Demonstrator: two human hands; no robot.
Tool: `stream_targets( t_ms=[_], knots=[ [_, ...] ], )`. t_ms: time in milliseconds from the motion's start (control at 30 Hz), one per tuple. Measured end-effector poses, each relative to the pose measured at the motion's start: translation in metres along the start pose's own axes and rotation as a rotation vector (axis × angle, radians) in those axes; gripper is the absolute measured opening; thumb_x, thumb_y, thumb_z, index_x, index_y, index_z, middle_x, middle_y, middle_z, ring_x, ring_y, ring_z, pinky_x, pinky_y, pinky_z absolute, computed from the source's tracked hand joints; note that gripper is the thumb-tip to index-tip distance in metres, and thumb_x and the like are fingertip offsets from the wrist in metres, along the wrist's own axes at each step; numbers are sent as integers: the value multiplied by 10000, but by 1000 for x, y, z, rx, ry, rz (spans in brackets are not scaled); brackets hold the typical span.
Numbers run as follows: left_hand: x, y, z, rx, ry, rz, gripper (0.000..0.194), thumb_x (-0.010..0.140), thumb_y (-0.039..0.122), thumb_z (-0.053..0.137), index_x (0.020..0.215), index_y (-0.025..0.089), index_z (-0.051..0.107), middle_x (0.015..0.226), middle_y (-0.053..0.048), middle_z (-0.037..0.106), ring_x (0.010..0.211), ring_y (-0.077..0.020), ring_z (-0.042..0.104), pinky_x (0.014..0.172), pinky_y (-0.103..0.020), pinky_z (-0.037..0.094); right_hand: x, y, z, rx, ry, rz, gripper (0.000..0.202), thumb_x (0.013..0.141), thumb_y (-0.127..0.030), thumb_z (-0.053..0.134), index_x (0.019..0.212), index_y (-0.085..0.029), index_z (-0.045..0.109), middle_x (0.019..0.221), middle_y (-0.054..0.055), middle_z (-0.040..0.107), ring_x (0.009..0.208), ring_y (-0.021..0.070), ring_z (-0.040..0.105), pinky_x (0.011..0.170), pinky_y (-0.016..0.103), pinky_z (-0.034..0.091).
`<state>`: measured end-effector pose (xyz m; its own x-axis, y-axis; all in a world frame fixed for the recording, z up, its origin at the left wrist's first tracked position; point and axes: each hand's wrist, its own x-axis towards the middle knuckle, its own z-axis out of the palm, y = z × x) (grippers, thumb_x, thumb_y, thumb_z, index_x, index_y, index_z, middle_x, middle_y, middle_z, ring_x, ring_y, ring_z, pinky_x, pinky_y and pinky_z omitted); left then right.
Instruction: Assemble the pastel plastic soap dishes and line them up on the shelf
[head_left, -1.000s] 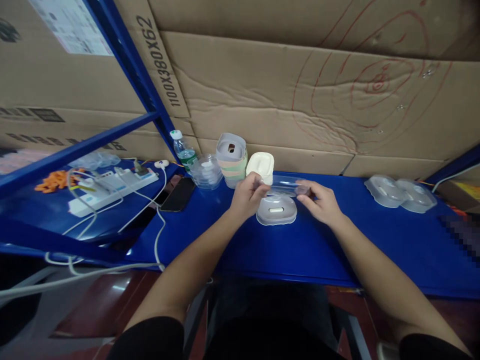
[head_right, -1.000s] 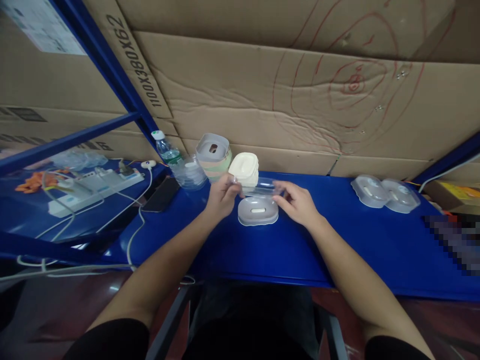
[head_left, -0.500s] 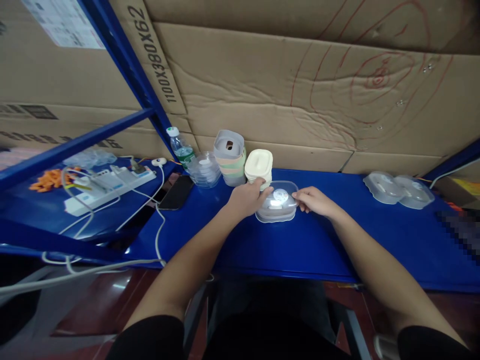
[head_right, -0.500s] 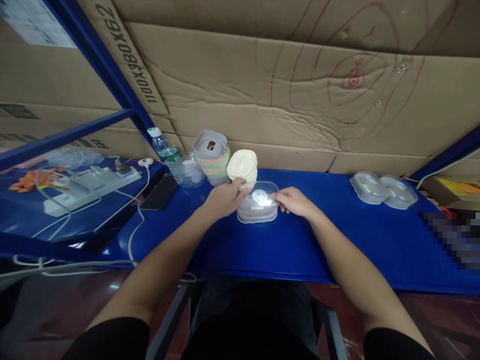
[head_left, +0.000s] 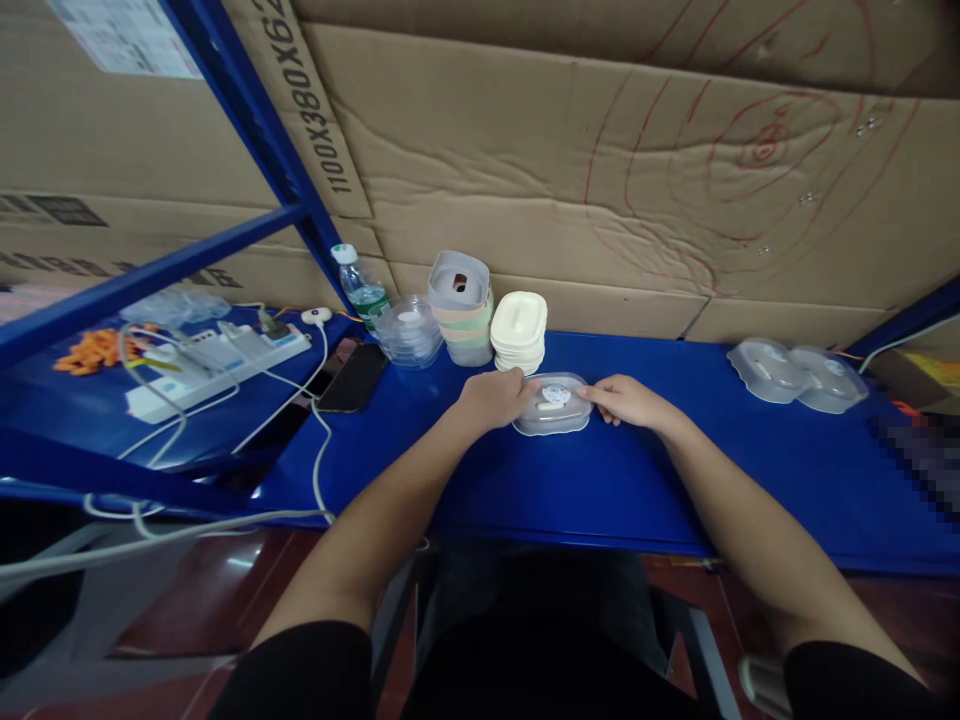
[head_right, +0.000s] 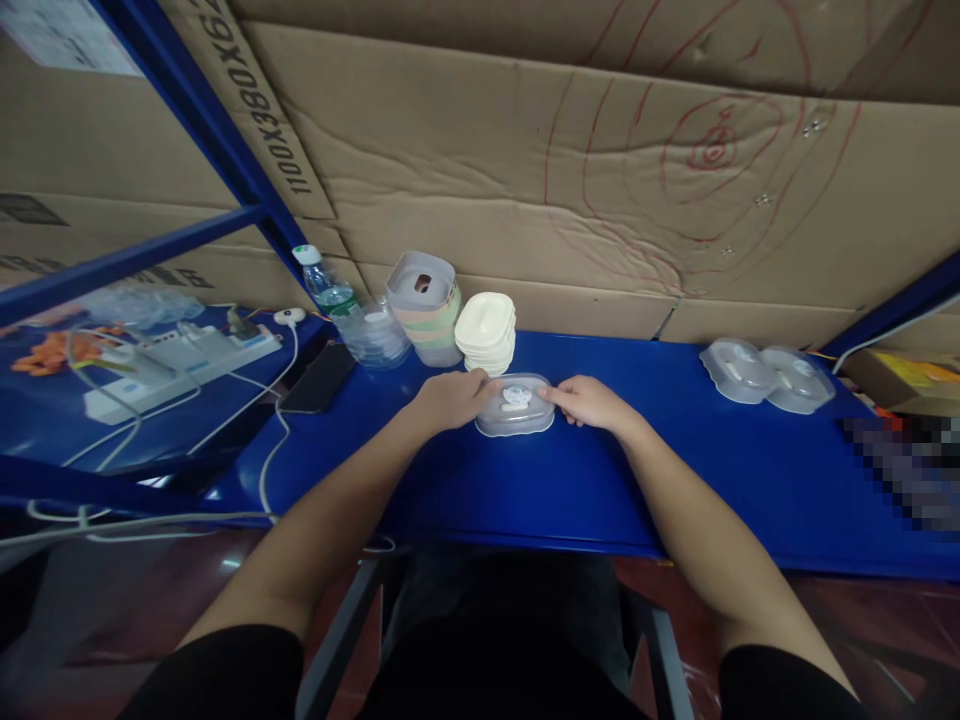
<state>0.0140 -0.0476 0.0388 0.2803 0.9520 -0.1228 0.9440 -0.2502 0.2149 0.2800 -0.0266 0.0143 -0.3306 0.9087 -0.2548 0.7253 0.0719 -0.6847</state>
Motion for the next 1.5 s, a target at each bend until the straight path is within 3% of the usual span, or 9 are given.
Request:
stream_targets(
  t_ms=[333,700,800,900,1000,1067,1200,1367,1500],
  knots=[
    [7,-5,2,-59,-29,-27,642,1068,624,209,1171,184,666,1258,-180,764,1216,-351,714,976,-440,526,1,3,0,-62,7,-49,663,944,-787,490,619,-218,590,610,38,687,520,156,634,556,289,481],
    [10,-11,3,-88,-51,54,607,1072,595,239,1172,202,691,1271,-147,763,1215,-330,708,979,-420,516,0,1,0,-73,38,-139,621,943,-749,532,604,-231,575,557,19,641,532,163,601,575,307,424],
    [13,-12,8,-110,-26,55,622,1073,602,243,1162,193,703,1256,-156,768,1201,-332,712,968,-419,514,-3,-2,-2,-204,186,-172,601,919,-744,589,604,-232,581,572,25,641,579,193,612,608,334,437],
    [18,-12,15,-154,11,49,638,1067,630,259,1177,192,710,1248,-153,770,1188,-331,715,961,-418,515,-7,-6,-1,-307,407,-425,443,885,-669,709,868,-226,735,891,72,782,892,274,717,824,406,530],
    [22,-11,19,-243,60,51,674,1082,616,208,1115,190,729,1165,-136,789,1133,-303,728,943,-400,516,-9,-8,4,-330,325,-736,485,919,-595,729,1280,-272,730,1355,84,739,1272,305,658,1087,484,493],
    [23,-12,18,-288,83,47,686,1092,586,183,1035,185,737,1031,-120,798,1039,-273,741,908,-378,517,-9,-7,4,-384,226,-794,512,937,-566,725,1375,-304,697,1485,67,672,1369,305,612,1146,507,469],
    [25,-15,13,-241,129,15,587,1071,591,312,961,202,738,885,-81,780,937,-260,734,835,-357,508,-8,6,-15,-535,240,-641,490,944,-490,718,1392,-291,704,1507,72,661,1371,324,621,1137,520,491],
    [24,-17,10,-187,191,-9,483,1024,615,471,1118,230,748,953,-71,792,981,-280,732,800,-343,490,-13,36,-59,-787,489,-147,516,926,-529,682,1332,-217,744,1434,156,690,1295,417,625,1041,567,512],
    [23,-15,11,-188,203,8,443,1008,601,526,1064,232,764,961,-71,796,951,-264,726,755,-326,463,-13,59,-78,-785,681,36,606,936,-582,633,1410,-209,693,1523,168,610,1338,429,552,1043,562,479]
  ],
)
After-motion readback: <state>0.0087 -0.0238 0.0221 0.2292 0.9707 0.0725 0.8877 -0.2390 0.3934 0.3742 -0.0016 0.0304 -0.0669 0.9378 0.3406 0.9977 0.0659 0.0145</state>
